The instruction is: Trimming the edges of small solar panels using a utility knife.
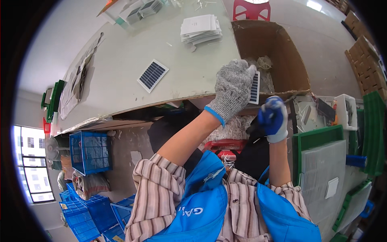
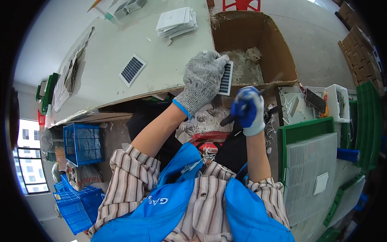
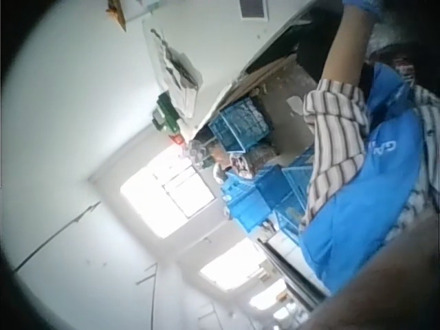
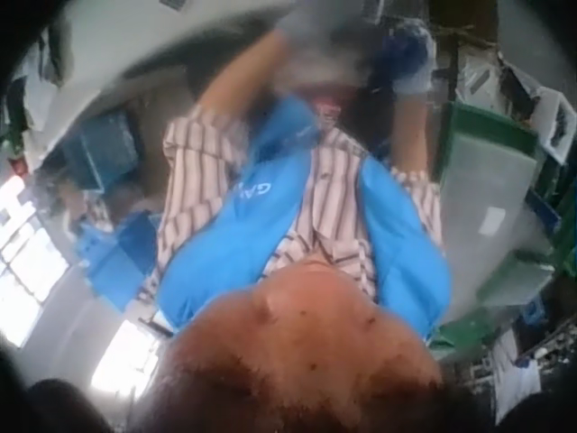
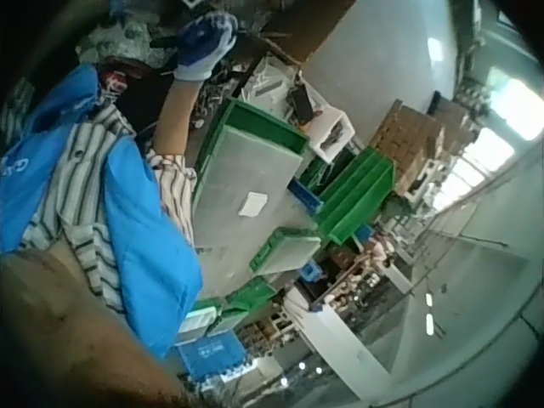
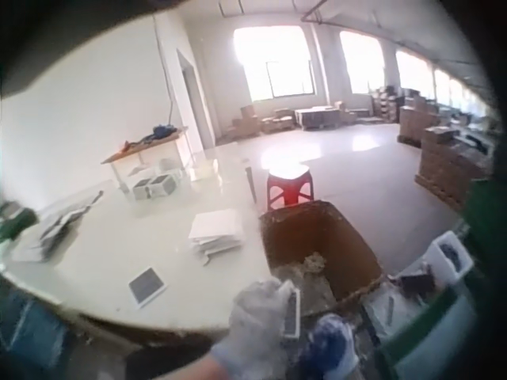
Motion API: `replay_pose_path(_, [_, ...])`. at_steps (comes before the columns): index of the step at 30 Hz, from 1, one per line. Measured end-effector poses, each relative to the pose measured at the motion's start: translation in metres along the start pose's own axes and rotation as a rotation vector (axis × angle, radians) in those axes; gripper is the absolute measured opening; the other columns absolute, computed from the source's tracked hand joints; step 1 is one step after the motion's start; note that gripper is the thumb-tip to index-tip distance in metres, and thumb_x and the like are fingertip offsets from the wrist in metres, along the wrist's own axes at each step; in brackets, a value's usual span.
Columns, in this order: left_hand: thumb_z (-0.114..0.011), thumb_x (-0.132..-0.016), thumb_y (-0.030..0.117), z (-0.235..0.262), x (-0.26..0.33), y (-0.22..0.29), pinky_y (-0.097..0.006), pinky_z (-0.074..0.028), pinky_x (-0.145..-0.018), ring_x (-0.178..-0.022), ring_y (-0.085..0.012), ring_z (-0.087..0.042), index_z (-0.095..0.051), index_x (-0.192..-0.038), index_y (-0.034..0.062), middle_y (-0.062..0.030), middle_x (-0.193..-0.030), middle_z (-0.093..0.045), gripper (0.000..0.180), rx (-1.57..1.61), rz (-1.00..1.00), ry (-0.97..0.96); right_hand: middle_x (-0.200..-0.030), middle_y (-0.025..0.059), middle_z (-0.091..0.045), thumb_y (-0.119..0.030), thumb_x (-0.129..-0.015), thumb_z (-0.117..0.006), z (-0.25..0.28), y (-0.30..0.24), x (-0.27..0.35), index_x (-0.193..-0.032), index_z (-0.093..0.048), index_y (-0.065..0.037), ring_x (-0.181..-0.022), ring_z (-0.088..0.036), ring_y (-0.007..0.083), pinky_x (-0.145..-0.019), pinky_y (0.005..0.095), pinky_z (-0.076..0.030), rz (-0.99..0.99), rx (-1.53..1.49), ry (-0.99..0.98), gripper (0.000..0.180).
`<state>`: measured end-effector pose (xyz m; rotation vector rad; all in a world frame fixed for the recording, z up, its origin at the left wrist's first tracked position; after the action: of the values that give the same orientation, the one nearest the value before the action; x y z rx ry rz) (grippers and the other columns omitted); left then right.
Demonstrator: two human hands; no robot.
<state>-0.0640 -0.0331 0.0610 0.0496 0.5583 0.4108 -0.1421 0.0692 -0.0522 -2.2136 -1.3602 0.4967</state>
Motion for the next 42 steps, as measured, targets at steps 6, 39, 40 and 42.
replay_pose_path(6, [-0.068,-0.077,0.021,0.015,0.005,0.01,-0.042,-0.045,-0.093,-0.106,-0.03,-0.056,-0.065,-0.105,0.0095,-0.0111,-0.108,-0.061,0.03,0.276,-0.274,-0.006,-0.085,0.004,-0.065,-0.009,-0.085,-0.067,0.036,0.028,-0.025,-0.1,-0.061,-0.001,-0.065,-0.06,0.0093,-0.06,0.0242,-0.051,0.028,0.429,0.231,0.018])
replay_pose_path(39, [-0.059,-0.077,0.018,-0.006,0.004,0.004,-0.046,-0.045,-0.081,-0.095,-0.0324,-0.056,-0.062,-0.102,0.0078,-0.0139,-0.096,-0.058,0.027,-0.179,0.029,0.201,-0.116,0.0095,-0.06,-0.024,-0.098,-0.044,0.016,0.087,-0.081,-0.132,-0.042,-0.004,-0.105,-0.059,0.025,-0.094,0.038,-0.045,0.131,-0.453,0.066,0.039])
replay_pose_path(40, [-0.059,-0.077,0.016,-0.008,0.003,0.002,-0.045,-0.046,-0.081,-0.095,-0.0316,-0.056,-0.062,-0.101,0.0083,-0.013,-0.096,-0.059,0.026,-0.129,0.033,0.152,-0.116,0.0081,-0.059,-0.029,-0.1,-0.039,0.017,0.095,-0.09,-0.13,-0.045,-0.006,-0.107,-0.058,0.0237,-0.094,0.0378,-0.046,0.147,-0.214,0.128,0.039])
replay_pose_path(42, [-0.059,-0.076,0.015,-0.007,0.003,0.005,-0.044,-0.046,-0.081,-0.095,-0.0309,-0.056,-0.062,-0.101,0.0088,-0.0121,-0.095,-0.059,0.026,-0.074,0.031,0.103,-0.117,0.0066,-0.059,-0.034,-0.101,-0.034,0.027,0.094,-0.089,-0.128,-0.049,-0.007,-0.108,-0.057,0.0224,-0.094,0.0376,-0.047,0.168,0.025,0.194,0.042])
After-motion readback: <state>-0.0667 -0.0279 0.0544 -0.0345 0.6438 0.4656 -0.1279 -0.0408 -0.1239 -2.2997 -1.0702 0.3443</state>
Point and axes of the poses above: each hand's wrist, its own x-axis away from the middle knuckle, its own z-axis out of the back of the hand, y = z × x, the point moved 8 cm from there along -x, towards the middle knuckle
